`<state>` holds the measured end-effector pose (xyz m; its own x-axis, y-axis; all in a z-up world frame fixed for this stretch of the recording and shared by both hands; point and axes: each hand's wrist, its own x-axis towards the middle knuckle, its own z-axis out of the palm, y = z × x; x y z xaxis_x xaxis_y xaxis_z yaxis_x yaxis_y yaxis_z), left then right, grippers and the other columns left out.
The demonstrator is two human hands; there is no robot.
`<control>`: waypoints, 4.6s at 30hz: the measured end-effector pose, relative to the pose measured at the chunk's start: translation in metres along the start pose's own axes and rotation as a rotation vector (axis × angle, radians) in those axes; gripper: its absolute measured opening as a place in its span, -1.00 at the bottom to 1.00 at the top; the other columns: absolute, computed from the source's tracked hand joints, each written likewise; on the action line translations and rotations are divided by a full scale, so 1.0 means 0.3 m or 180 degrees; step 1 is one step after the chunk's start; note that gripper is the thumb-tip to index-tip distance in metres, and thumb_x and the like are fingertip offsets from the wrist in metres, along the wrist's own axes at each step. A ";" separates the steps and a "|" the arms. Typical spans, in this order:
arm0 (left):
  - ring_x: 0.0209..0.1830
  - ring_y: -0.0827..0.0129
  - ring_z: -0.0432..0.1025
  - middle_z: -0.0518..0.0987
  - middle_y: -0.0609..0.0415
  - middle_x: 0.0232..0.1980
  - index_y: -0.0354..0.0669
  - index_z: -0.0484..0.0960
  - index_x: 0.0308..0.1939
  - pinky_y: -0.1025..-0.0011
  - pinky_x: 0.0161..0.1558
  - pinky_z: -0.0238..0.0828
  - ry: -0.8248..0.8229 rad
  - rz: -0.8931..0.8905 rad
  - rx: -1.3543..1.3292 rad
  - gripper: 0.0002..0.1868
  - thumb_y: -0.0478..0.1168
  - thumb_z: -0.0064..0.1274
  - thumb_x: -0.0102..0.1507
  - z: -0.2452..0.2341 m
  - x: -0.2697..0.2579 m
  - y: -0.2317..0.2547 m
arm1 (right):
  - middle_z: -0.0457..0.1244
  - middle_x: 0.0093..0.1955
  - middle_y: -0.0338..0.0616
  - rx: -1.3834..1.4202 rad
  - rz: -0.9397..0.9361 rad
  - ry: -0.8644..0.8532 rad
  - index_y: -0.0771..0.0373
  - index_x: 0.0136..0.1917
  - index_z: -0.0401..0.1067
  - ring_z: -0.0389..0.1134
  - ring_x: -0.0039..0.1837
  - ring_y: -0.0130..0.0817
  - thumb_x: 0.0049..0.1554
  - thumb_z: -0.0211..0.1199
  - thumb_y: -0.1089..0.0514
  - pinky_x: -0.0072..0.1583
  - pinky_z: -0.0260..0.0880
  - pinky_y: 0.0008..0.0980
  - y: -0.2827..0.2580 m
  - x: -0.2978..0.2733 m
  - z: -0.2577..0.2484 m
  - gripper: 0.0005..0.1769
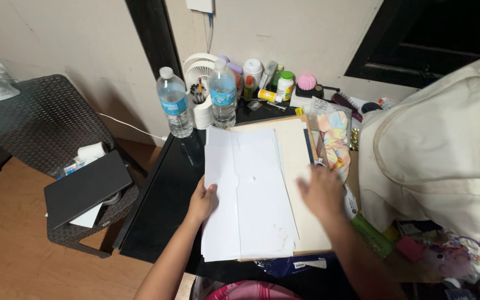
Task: The person organizes stationery items on a cluttered table. They place blank sheets into a folder, add a 30-day planner, and arrange a tablet case, a package of paper, and a small box on the table.
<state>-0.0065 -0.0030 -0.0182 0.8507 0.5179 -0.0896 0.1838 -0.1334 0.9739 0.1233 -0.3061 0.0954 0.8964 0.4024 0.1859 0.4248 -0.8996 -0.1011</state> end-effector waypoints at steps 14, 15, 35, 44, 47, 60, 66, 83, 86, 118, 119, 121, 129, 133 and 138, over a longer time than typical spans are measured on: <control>0.41 0.22 0.33 0.46 -0.11 0.41 -0.16 0.27 0.48 0.32 0.39 0.19 -0.0436 -0.0294 -0.1372 -0.48 -0.26 -0.18 0.40 0.090 0.049 -0.019 | 0.30 0.31 0.04 0.3734 0.0592 0.0144 0.31 0.48 0.17 0.31 0.33 -0.26 0.31 0.09 0.16 0.33 0.25 -0.37 0.452 0.167 0.588 -0.49; 0.41 0.23 0.33 0.45 -0.10 0.41 -0.13 0.26 0.48 0.32 0.39 0.18 -0.0506 -0.0258 -0.1354 -0.47 -0.26 -0.18 0.40 0.115 0.050 -0.013 | 0.30 0.29 0.01 0.3815 0.0806 0.0042 0.30 0.48 0.17 0.31 0.30 -0.31 0.30 0.10 0.19 0.30 0.25 -0.41 0.457 0.160 0.592 -0.49; 0.13 0.14 0.54 0.55 -0.12 0.22 -0.08 0.35 0.40 0.09 0.13 0.57 -0.1495 -0.1737 -0.2430 -0.51 -0.16 -0.07 0.37 0.297 0.114 0.162 | 0.32 0.18 0.02 0.4864 0.1535 -0.0191 0.34 0.46 0.19 0.37 0.12 -0.30 0.27 0.13 0.18 0.11 0.43 -0.30 0.422 0.106 0.502 -0.48; 0.08 0.08 0.54 0.61 -0.30 0.21 -0.39 0.41 0.43 0.27 0.05 0.51 -0.0755 -0.0340 -0.1329 -0.38 0.03 -0.12 0.46 0.226 0.125 0.007 | 0.35 0.20 0.10 0.4931 0.1391 -0.0832 0.40 0.45 0.19 0.42 0.15 -0.26 0.13 0.29 0.28 0.17 0.46 -0.25 0.405 0.087 0.437 -0.34; 0.03 0.03 0.52 0.61 -0.29 0.15 -0.37 0.45 0.36 0.25 0.01 0.49 0.0446 0.1027 0.0686 -0.34 -0.01 0.09 0.28 0.087 0.063 0.062 | 0.36 0.17 0.07 0.4978 0.1406 -0.0758 0.38 0.45 0.18 0.42 0.12 -0.28 0.12 0.29 0.29 0.15 0.46 -0.26 0.416 0.092 0.464 -0.33; -0.36 0.32 0.59 0.71 -0.03 -0.21 -0.35 0.60 0.11 0.37 -0.30 0.56 -0.0065 -0.0364 -0.0373 -0.69 -0.29 -0.02 0.33 -0.062 0.018 -0.080 | 0.37 0.14 -0.04 0.5268 0.0894 -0.0483 0.37 0.44 0.22 0.41 0.12 -0.37 0.14 0.29 0.29 0.15 0.45 -0.35 0.409 0.086 0.464 -0.37; -0.37 0.48 0.54 0.69 0.01 -0.23 -0.29 0.61 0.10 0.49 -0.29 0.54 -0.0069 0.0151 -0.0483 -0.75 -0.37 -0.05 0.37 -0.131 -0.002 0.100 | 0.37 0.14 0.03 0.5273 0.1094 -0.0351 0.38 0.41 0.26 0.43 0.07 -0.33 0.15 0.27 0.33 0.12 0.47 -0.29 0.334 0.071 0.446 -0.43; -0.20 0.54 0.47 0.63 0.10 -0.14 -0.29 0.65 0.10 0.56 -0.15 0.39 0.1287 0.1288 0.0713 -0.74 -0.48 -0.13 0.45 -0.734 -0.375 0.793 | 0.29 0.18 -0.08 0.5807 0.0980 -0.2277 0.24 0.18 0.31 0.34 0.27 -0.13 0.19 0.29 0.15 0.30 0.36 0.23 -0.494 -0.032 0.543 -0.67; -0.17 0.52 0.50 0.63 0.09 -0.16 -0.30 0.65 0.10 0.57 -0.13 0.40 0.1477 0.1303 0.1007 -0.76 -0.49 -0.07 0.42 -0.723 -0.406 0.814 | 0.29 0.22 -0.14 0.5897 0.1030 -0.2620 0.20 0.22 0.32 0.34 0.30 -0.08 0.17 0.28 0.16 0.34 0.34 0.18 -0.617 -0.010 0.633 -0.64; -0.24 0.39 0.61 0.67 -0.03 -0.29 -0.21 0.69 0.02 0.39 -0.20 0.49 0.1139 0.1622 0.1698 -0.77 -0.37 0.03 0.31 -0.528 -0.355 0.919 | -0.06 0.63 0.20 0.3173 -0.2328 0.1257 0.20 0.62 -0.04 0.01 0.64 0.18 0.13 0.29 0.16 0.58 0.04 0.04 -0.535 -0.012 0.039 -0.11; -0.26 0.36 0.61 0.67 -0.04 -0.29 -0.19 0.69 0.03 0.38 -0.20 0.49 0.1083 0.1535 0.1762 -0.76 -0.37 0.03 0.31 -0.527 -0.360 0.924 | -0.01 0.60 0.16 0.2733 -0.2693 0.1450 0.18 0.59 0.00 0.03 0.61 0.17 0.09 0.33 0.12 0.59 0.00 0.06 -0.545 0.002 -0.040 -0.10; -0.31 0.30 0.60 0.66 -0.06 -0.30 -0.17 0.67 0.06 0.35 -0.20 0.48 0.0979 0.1366 0.1886 -0.74 -0.37 0.04 0.30 -0.529 -0.370 0.936 | 0.09 0.53 0.08 0.1815 -0.3390 0.1837 0.13 0.53 0.08 0.09 0.56 0.16 0.01 0.40 0.04 0.60 -0.08 0.08 -0.581 0.047 -0.164 -0.09; -0.18 0.17 0.56 0.68 -0.06 -0.18 -0.08 0.59 0.20 0.31 -0.16 0.45 0.1154 0.1412 0.2403 -0.40 -0.43 0.16 0.05 -0.575 -0.452 0.960 | 0.38 0.08 -0.10 0.1898 -0.4068 0.1049 0.21 0.12 0.51 0.36 0.19 -0.09 -0.02 0.44 -0.08 0.28 0.28 -0.10 -0.677 0.148 -0.239 -0.50; -0.08 0.43 0.63 0.73 0.03 -0.13 -0.16 0.62 0.12 0.48 -0.06 0.56 0.0654 0.1015 0.1166 -0.54 -0.54 0.04 0.15 -0.656 -0.476 0.929 | 0.39 -0.08 -0.16 0.1595 -0.3885 0.0915 0.18 -0.04 0.53 0.38 0.04 -0.11 0.00 0.44 -0.10 0.16 0.34 -0.12 -0.671 0.149 -0.221 -0.62; -0.07 0.45 0.61 0.74 0.02 -0.09 -0.23 0.63 0.07 0.51 -0.05 0.53 0.1044 0.1142 0.0889 -0.64 -0.56 -0.01 0.24 -0.630 -0.474 0.883 | 0.36 -0.17 -0.14 0.1068 -0.3564 0.0493 0.12 -0.03 0.56 0.37 0.02 -0.10 0.03 0.43 -0.22 0.13 0.35 -0.09 -0.663 0.176 -0.217 -0.57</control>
<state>-0.1719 0.0477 0.2921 0.6944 0.6285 0.3504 0.0723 -0.5455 0.8350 0.0777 -0.1169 0.1889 -0.0126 0.8937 0.4485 0.9977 0.0411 -0.0537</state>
